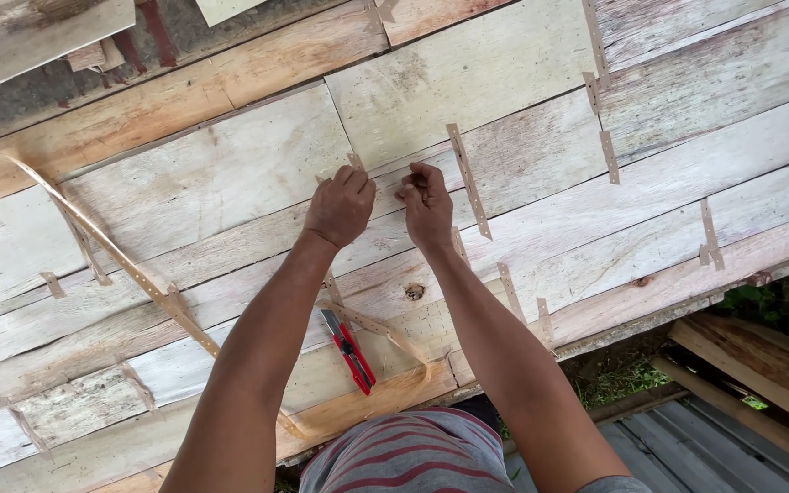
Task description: Applying and cutting thin strips of material onto a wooden surface using a utility knife.
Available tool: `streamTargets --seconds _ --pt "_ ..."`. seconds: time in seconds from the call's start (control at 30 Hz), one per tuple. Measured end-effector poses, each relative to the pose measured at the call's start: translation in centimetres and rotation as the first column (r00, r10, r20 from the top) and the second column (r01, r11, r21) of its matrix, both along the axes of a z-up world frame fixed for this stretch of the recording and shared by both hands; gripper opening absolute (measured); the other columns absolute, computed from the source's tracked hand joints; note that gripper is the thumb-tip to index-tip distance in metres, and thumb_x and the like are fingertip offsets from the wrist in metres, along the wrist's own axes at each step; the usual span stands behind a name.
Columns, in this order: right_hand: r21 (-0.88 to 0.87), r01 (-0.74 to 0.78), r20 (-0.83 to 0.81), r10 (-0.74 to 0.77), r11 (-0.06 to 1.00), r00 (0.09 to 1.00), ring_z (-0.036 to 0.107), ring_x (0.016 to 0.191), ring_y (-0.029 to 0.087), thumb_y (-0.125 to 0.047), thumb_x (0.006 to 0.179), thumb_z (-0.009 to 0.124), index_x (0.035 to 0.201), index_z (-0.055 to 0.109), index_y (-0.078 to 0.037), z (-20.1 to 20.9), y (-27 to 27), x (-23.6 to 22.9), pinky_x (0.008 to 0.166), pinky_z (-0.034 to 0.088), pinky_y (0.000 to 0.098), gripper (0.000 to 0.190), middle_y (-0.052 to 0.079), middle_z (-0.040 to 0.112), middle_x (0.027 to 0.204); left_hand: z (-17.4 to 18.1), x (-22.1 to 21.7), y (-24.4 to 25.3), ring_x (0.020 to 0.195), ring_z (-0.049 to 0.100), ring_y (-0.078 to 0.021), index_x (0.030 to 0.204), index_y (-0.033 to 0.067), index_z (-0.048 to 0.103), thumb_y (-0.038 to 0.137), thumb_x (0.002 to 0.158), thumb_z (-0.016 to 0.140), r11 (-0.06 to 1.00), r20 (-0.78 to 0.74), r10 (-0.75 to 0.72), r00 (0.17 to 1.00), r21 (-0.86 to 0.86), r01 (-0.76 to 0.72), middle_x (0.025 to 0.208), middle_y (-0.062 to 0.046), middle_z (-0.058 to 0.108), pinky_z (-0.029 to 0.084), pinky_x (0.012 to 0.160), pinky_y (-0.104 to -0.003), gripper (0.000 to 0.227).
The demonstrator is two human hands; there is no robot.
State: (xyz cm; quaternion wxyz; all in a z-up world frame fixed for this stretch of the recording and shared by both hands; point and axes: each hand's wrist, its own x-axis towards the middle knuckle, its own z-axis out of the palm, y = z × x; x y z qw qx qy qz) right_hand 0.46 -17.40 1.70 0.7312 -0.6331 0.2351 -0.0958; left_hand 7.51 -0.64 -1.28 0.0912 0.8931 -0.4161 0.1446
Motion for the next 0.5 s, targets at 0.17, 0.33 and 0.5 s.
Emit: streamTargets --seconds 0.17,0.33,0.5 --pt "-0.016 -0.010 0.019 0.011 1.000 1.000 0.069 0.090 0.011 -0.001 0.101 0.053 0.129 0.057 -0.008 -0.4 -0.2 0.0 0.087 0.065 0.0309 0.030 0.007 0.063 0.101 -1.2 0.3 0.3 0.094 0.064 -0.0205 0.088 0.0177 0.067 0.018 0.085 0.069 1.000 0.010 -0.026 1.000 -0.009 0.026 0.087 0.001 0.061 0.055 0.058 -0.032 0.004" --pt "-0.032 -0.021 0.022 0.022 0.999 1.000 0.069 0.089 0.012 0.001 0.100 0.052 0.130 0.057 -0.006 -0.5 -0.3 0.0 0.087 0.064 0.0310 0.030 0.008 0.063 0.100 2.2 0.4 0.1 0.095 0.062 -0.0204 0.091 0.0217 0.067 0.018 0.087 0.070 0.998 -0.063 -0.032 0.997 -0.060 0.028 0.092 0.003 0.059 0.053 0.059 -0.033 0.006" --pt "-0.031 -0.041 0.027 0.042 0.999 0.999 0.068 0.091 0.012 0.002 0.101 0.050 0.130 0.056 -0.007 -0.3 -0.3 0.1 0.088 0.064 0.0315 0.031 0.007 0.061 0.101 4.1 1.0 0.2 0.110 0.056 -0.0233 0.094 0.0247 0.061 0.015 0.082 0.060 0.996 -0.355 -0.082 0.931 0.004 0.089 0.110 0.003 0.052 0.053 0.072 -0.038 0.016"
